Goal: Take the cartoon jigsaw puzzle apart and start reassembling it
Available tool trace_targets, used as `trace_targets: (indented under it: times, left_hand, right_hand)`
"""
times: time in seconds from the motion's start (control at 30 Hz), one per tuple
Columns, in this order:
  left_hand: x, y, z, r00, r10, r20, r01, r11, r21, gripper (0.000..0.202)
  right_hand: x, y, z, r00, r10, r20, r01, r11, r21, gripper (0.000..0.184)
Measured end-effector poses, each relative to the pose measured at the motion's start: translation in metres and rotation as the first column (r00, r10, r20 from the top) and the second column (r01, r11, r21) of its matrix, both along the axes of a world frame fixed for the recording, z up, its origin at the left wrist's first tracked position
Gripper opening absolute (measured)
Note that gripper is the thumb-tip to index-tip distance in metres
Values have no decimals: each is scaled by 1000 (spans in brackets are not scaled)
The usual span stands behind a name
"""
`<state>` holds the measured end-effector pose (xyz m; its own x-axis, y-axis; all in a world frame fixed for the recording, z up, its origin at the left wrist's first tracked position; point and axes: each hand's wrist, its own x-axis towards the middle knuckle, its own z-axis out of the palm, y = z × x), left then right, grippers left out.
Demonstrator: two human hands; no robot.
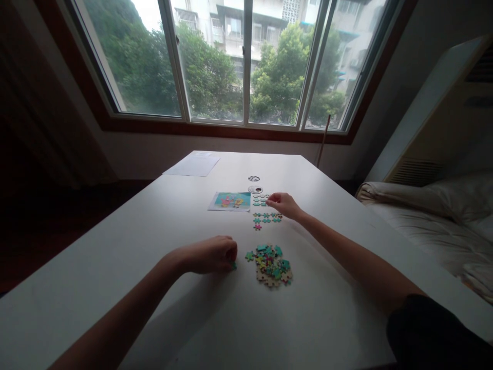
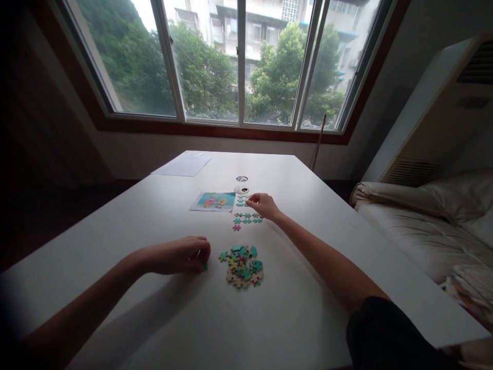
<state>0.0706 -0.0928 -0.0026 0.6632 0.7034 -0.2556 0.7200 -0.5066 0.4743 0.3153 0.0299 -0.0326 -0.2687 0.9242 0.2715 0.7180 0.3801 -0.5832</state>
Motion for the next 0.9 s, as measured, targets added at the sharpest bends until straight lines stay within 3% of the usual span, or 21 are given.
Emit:
trace_targets:
  times: [0.17, 0.4, 0.57, 0.7, 0.9]
  left_hand:
    - [-2, 1, -3, 999, 18, 45, -17, 1000, -11, 7]
    - [2, 7, -3, 962, 61, 268, -31, 993, -117, 15]
    - [16, 11, -14, 813, 259, 522, -170, 962, -214, 25]
    - [31, 8, -27, 685, 386, 618, -232, 920, -317, 29]
    - [44, 2, -33, 620, 421, 662, -242, 905, -349, 29]
  right_hand:
    - [7, -50, 3, 972, 214, -99, -216, 976, -13, 23]
    - [8, -98, -6, 956, 253, -149, -251, 967, 34, 16]
    - [-4, -121, -13, 946, 288, -149, -272, 955, 116, 13]
    - [-14, -134, -11, 952, 256, -165, -234, 962, 141, 13]
    - [-17, -141, -9, 957, 195, -216, -170, 977, 129, 16]
